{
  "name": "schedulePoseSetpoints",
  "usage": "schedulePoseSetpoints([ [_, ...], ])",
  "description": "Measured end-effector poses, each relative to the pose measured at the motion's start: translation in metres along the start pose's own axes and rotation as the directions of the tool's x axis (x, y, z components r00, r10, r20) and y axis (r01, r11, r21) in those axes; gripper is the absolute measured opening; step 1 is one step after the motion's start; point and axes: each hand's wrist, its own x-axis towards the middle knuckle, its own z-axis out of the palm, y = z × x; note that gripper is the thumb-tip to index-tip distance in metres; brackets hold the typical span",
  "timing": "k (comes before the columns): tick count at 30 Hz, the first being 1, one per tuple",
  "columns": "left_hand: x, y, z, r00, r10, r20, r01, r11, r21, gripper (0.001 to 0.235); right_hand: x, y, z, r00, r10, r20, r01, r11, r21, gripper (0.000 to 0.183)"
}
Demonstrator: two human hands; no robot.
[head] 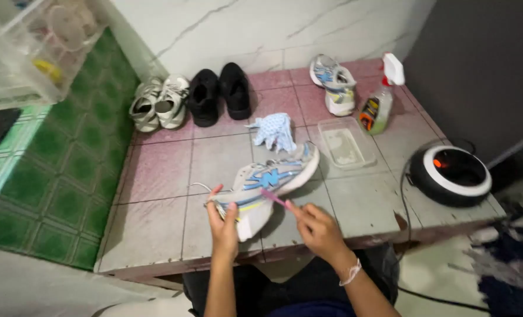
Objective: The person scrubs a white and blue sneaker with a pink toothbrush, focusing on the side panels and the sole. They hold the shoe with their left hand and scrub with their right hand, rotating the shoe to access different areas.
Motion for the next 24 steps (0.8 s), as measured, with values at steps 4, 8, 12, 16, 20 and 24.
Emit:
schedulePoseSetpoints([
  [4, -0.011, 0.017, 0.013, 1.0, 0.024, -0.021, -0.026, 0.992, -0.123, 0.059, 0.004, -0.002, -0.002, 0.949, 0.137, -0.285, -0.144, 0.99, -0.005, 0.05],
  [8, -0.002, 0.032, 0.011, 0.976, -0.214, 0.031, 0.216, 0.953, -0.214, 0.064, 0.011, -0.001, -0.006, 0.989, 0.1, -0.109, -0.101, 0.995, -0.006, 0.053],
  [12, 0.001, 0.023, 0.006, 0.962, -0.273, 0.019, 0.268, 0.927, -0.264, 0.06, 0.007, 0.002, -0.001, 0.992, 0.115, 0.048, -0.118, 0.992, 0.051, 0.059],
  [16, -0.001, 0.02, 0.002, 0.962, -0.267, 0.063, 0.274, 0.919, -0.283, 0.066, 0.004, 0.009, 0.001, 0.967, 0.16, -0.201, -0.183, 0.978, -0.1, 0.051],
  [20, -0.004, 0.02, 0.003, 0.966, -0.253, 0.052, 0.258, 0.936, -0.24, 0.064, 0.002, 0.013, 0.004, 0.976, 0.199, -0.09, -0.206, 0.975, -0.082, 0.055],
  [24, -0.017, 0.045, 0.01, 0.976, -0.219, -0.021, 0.219, 0.976, 0.012, 0.068, 0.005, 0.01, 0.002, 0.959, 0.26, -0.109, -0.253, 0.964, 0.077, 0.049],
])
